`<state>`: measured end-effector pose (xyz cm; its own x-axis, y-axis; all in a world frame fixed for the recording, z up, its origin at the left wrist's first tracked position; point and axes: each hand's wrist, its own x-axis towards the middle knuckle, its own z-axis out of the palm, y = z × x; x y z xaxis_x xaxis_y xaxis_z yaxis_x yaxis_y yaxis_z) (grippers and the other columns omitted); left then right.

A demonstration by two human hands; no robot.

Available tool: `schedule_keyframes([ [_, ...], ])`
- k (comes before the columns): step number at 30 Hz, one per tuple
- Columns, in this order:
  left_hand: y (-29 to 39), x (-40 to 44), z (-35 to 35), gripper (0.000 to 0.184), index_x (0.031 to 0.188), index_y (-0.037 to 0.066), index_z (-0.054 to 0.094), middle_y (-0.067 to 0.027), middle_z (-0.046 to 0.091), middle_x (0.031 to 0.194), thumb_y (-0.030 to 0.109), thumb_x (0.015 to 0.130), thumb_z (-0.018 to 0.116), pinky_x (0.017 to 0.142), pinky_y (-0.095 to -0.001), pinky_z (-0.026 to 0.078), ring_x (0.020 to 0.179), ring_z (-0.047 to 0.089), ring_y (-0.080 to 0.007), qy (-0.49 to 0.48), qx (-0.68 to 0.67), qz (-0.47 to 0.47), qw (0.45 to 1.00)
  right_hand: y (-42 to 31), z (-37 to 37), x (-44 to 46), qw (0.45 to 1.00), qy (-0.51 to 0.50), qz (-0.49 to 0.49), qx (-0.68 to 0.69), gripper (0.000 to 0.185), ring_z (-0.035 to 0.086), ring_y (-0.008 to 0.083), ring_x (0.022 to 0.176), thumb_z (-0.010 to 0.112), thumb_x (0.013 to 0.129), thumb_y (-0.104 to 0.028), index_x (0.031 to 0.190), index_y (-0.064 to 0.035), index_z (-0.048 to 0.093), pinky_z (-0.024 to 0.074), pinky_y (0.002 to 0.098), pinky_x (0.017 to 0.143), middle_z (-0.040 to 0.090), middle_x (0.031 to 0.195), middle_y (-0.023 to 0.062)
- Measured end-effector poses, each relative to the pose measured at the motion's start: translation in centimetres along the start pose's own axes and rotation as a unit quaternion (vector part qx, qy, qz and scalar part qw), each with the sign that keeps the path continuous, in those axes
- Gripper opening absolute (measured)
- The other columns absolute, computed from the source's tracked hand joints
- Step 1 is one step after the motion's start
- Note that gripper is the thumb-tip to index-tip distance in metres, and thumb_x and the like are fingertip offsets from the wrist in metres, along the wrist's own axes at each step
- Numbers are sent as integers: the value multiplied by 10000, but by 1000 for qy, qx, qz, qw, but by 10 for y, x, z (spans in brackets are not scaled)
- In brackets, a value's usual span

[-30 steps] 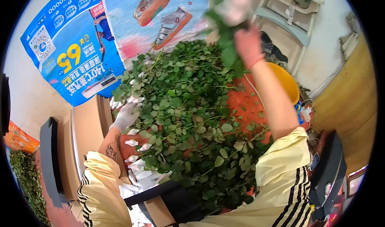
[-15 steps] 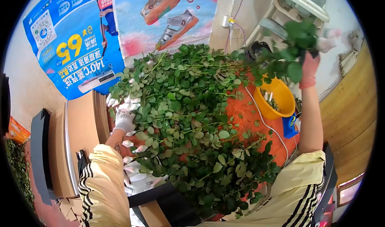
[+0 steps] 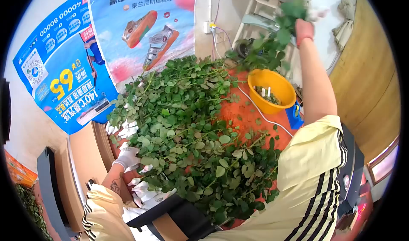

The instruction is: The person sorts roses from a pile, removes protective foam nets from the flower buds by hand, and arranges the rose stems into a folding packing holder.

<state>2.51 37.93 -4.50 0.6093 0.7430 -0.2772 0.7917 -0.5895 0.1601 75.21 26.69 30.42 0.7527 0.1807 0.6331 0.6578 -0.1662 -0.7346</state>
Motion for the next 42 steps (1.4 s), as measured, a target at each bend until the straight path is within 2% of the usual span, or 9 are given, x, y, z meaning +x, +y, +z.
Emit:
schedule_keyframes([
  [8,15,7,0,352,970,64,648,-183,632,1015,266,693,568,838,-401,475,972,601,-338,-15,32,17,999,-36,-42,-56,945,193,-263,-22,364,558,357,1033,525,745,-164,1051,29,568,415,380,902,625,1022,212],
  [12,47,-10,21,433,1068,78,626,-179,625,1059,321,713,572,858,-396,474,1000,598,-328,-123,66,73,987,-115,-51,-158,925,-1,-354,140,395,620,296,936,461,764,32,1150,40,545,460,356,865,635,994,207],
  [15,34,10,-8,501,1140,85,593,-180,621,1098,365,725,575,882,-395,469,1006,596,-336,-215,-22,38,976,-111,-38,-208,907,-33,-405,-110,564,515,357,1081,551,754,-16,1301,-7,415,391,404,960,546,1183,206],
  [20,-17,64,-28,457,1178,106,574,-170,605,1132,301,767,536,924,-389,438,1046,569,-337,60,-88,-85,991,-72,-14,-232,823,-124,-536,-140,690,452,366,1142,653,701,-85,1320,14,365,351,417,983,453,1299,197],
  [23,-27,88,-10,486,1243,131,524,-139,483,1309,263,775,522,1043,-424,312,1225,434,-313,143,-14,-30,989,-69,-2,-256,801,-133,-564,-151,682,456,363,1130,692,691,-168,1275,35,404,349,421,982,451,1292,207],
  [27,-14,121,2,648,1391,120,325,-102,400,1386,194,780,526,1088,-464,205,1295,347,-289,140,93,-144,975,-50,1,-272,811,-173,-542,-138,703,456,356,1133,740,665,-245,1240,30,445,345,422,983,451,1291,197],
  [30,-2,130,-12,581,1286,120,431,-126,471,1296,218,740,604,1054,-438,252,1248,392,-290,91,108,-219,965,-35,-8,-270,806,-211,-530,-157,702,562,286,1003,787,606,-139,1200,-1,440,431,365,866,554,1125,144],
  [34,11,127,-18,531,1210,112,492,-121,516,1237,250,722,649,1017,-409,316,1222,420,-281,99,112,-268,952,-15,-7,-267,808,-158,-552,-131,752,466,355,1129,797,618,-284,1232,-14,455,352,432,955,475,1239,199],
  [42,-2,128,-20,642,1182,130,562,-126,561,1213,413,621,697,1022,-415,318,1183,485,-298,-5,110,-191,975,-11,-13,-286,818,-180,-532,-126,745,470,341,1130,799,623,-240,1239,-8,451,363,420,935,504,1225,172],
])
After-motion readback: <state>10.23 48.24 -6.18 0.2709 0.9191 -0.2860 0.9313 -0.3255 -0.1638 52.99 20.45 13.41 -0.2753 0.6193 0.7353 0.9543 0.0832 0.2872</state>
